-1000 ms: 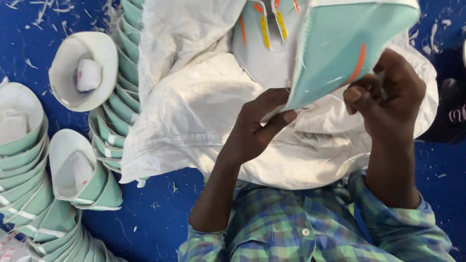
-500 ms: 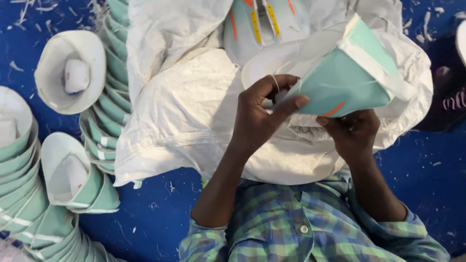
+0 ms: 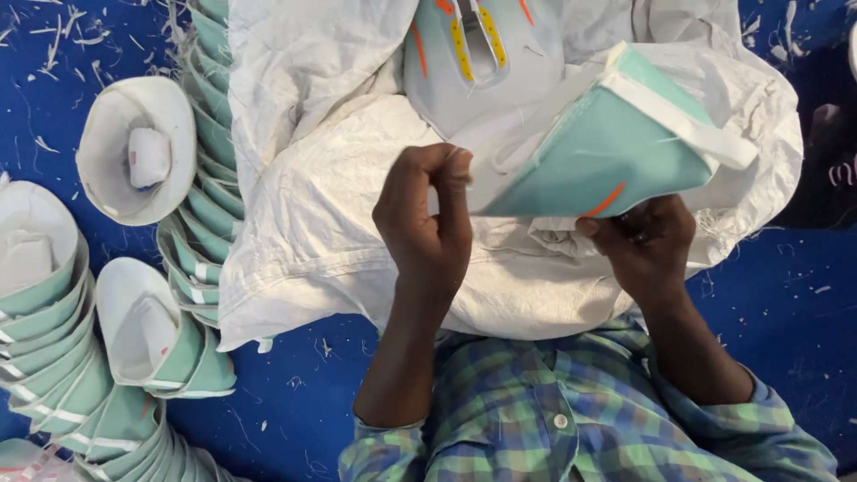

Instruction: Trimming excess material and finishing shoe uppers using a small cutting tool.

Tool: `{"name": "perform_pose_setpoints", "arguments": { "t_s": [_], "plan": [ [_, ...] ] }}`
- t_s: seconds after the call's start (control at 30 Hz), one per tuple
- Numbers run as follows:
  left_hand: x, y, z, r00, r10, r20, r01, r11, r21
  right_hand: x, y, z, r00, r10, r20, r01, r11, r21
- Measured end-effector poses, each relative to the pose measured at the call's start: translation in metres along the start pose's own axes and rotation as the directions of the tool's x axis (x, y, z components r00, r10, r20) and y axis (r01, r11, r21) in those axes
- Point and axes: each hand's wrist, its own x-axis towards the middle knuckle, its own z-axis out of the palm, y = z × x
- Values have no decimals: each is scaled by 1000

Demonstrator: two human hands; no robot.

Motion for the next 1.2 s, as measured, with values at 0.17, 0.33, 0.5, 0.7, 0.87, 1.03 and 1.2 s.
{"name": "perform_pose_setpoints", "arguments": {
  "t_s": [0.17, 0.33, 0.5, 0.7, 0.87, 1.03, 1.2],
  "plan": [
    [8, 8, 2, 994, 108, 15, -108, 993, 35, 1, -12, -8, 993, 109, -46, -104, 990, 99],
    [12, 32, 11, 958, 273, 91, -285, 945, 163, -11, -21, -14, 996, -50, -76, 30, 971, -239],
    [-1, 16, 10, 854, -111, 508, 281, 920, -272, -34, -53, 0, 994, -90, 61, 109, 850, -515],
    [12, -29, -8, 790, 118, 601, -149, 989, 2, -22, -137, -25, 591, 289, 753, 37, 923, -384],
    [-13, -51, -6, 753, 169, 636, -188, 981, -39, 10, -102, -7, 838, 428, 339, -82, 712, -698],
    [-27, -52, -3, 914, 232, 332, -326, 909, 260, 38, -57, 36, 911, 142, 386, 104, 828, -550],
    [-36, -54, 2, 969, 192, 158, -229, 934, 273, 33, -51, 37, 923, 257, 287, -105, 885, -454]
  ]
}}
